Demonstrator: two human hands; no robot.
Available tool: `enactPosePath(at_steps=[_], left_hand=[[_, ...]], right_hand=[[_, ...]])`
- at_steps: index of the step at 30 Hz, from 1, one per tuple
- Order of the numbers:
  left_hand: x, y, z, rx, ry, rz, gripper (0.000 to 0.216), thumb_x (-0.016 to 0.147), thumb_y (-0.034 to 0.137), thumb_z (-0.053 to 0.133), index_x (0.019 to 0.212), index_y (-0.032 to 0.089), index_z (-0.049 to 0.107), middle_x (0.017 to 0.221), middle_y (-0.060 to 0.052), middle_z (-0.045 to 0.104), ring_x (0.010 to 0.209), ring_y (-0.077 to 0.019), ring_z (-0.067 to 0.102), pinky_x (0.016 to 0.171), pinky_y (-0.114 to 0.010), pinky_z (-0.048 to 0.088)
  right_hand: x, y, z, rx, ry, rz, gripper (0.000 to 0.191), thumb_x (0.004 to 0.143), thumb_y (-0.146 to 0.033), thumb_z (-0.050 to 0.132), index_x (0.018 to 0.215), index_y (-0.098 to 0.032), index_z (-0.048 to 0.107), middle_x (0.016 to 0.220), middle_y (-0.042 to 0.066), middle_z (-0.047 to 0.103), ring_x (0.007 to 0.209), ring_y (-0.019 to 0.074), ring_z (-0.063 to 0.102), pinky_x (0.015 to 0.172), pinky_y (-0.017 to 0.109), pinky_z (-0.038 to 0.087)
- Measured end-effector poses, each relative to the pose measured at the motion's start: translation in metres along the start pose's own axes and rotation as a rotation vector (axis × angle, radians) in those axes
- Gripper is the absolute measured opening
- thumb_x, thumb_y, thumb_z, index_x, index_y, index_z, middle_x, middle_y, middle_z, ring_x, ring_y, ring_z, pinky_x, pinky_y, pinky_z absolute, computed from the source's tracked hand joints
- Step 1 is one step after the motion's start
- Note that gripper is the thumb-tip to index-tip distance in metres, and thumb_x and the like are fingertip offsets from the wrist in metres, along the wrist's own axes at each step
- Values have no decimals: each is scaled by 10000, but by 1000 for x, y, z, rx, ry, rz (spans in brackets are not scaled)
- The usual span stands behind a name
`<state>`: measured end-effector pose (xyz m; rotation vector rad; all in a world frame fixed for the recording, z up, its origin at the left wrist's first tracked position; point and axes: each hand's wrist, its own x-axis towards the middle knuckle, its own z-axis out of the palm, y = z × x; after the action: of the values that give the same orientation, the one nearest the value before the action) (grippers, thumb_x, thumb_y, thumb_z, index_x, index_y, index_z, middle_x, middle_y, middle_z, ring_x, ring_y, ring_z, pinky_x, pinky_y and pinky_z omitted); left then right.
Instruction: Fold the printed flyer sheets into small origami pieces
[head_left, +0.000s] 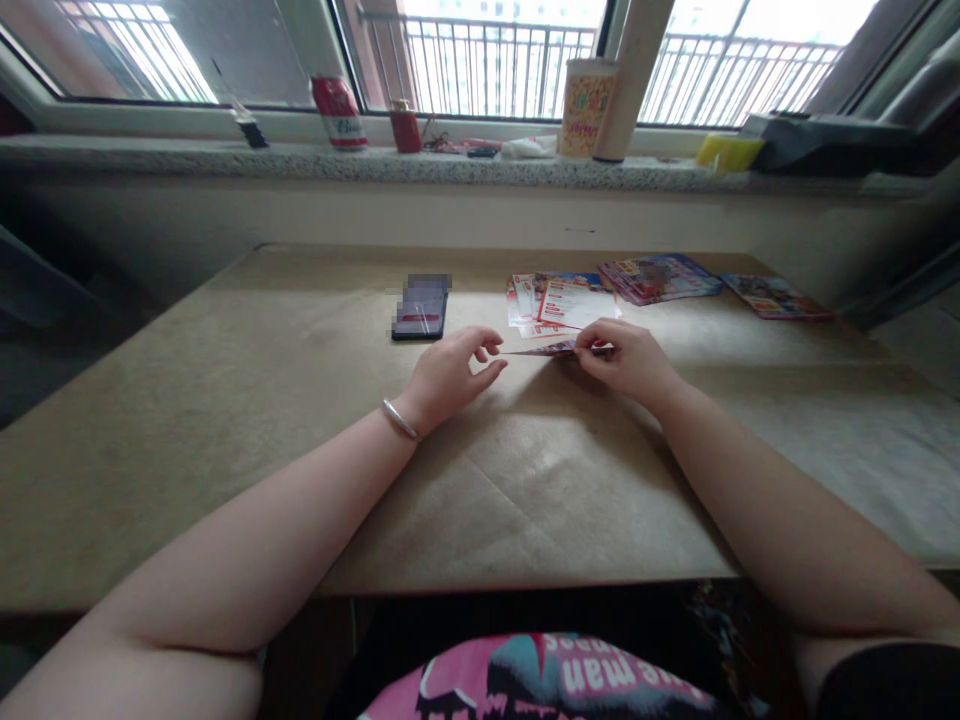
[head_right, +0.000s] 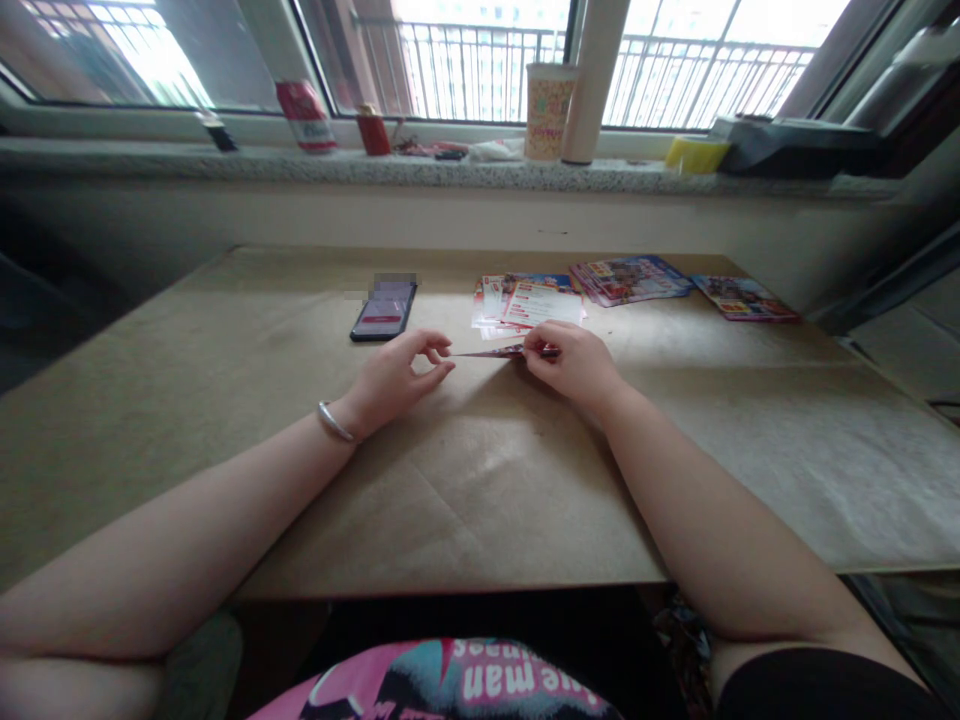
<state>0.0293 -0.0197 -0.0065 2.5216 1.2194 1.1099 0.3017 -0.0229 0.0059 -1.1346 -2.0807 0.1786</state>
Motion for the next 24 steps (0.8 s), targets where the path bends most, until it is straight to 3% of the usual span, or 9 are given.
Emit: enactPosePath(at_steps=[2, 4, 6, 15, 20, 24], left_hand=[[0, 3, 1, 10, -19, 50, 179, 859, 250, 632, 1025, 184, 616, 893, -18, 688, 766, -128, 631, 709, -254, 475], [0, 4, 0, 54, -25, 102, 92, 890, 252, 593, 914, 183, 649, 856, -23, 688, 752, -132, 624, 700, -255, 465], [0, 3, -2, 92, -27, 143, 137, 906, 263, 570, 840, 181, 658, 834, -27, 685, 734, -134, 615, 688, -256, 453], [4, 1, -4, 305, -101, 237, 119, 858, 204, 553, 787, 171, 643, 816, -32, 683, 750, -162, 610, 696, -278, 432], [4, -10, -7, 337, -96, 199, 127, 862, 205, 532, 791, 170, 632, 817, -34, 674, 750, -167, 604, 697, -285, 431], [3, -21, -9, 251, -45, 60, 138, 875, 231, 517, 812, 169, 622, 822, -33, 660, 731, -157, 594, 683, -276, 446]], right_hand=[[0, -3, 3, -2, -25, -18, 60, 764, -194, 573, 760, -203, 632, 775, 20, 655, 710, 154, 597, 651, 265, 454], [-1, -6, 6, -6, -51, -32, 65, 761, -185, 577, 771, -206, 637, 795, 22, 666, 720, 157, 603, 661, 266, 458], [-1, -7, 7, -14, -60, -42, 68, 765, -181, 577, 776, -208, 639, 813, 26, 675, 742, 163, 610, 680, 273, 464], [-2, -9, 7, -59, -80, -42, 85, 775, -188, 562, 774, -212, 644, 833, 26, 685, 769, 169, 625, 692, 272, 473], [-1, 2, -2, -116, -34, -28, 64, 761, -189, 578, 760, -211, 639, 801, 24, 675, 754, 176, 614, 697, 288, 465], [0, 13, -7, -74, 31, -1, 77, 803, -213, 583, 781, -206, 656, 785, 35, 671, 722, 178, 607, 672, 301, 474]])
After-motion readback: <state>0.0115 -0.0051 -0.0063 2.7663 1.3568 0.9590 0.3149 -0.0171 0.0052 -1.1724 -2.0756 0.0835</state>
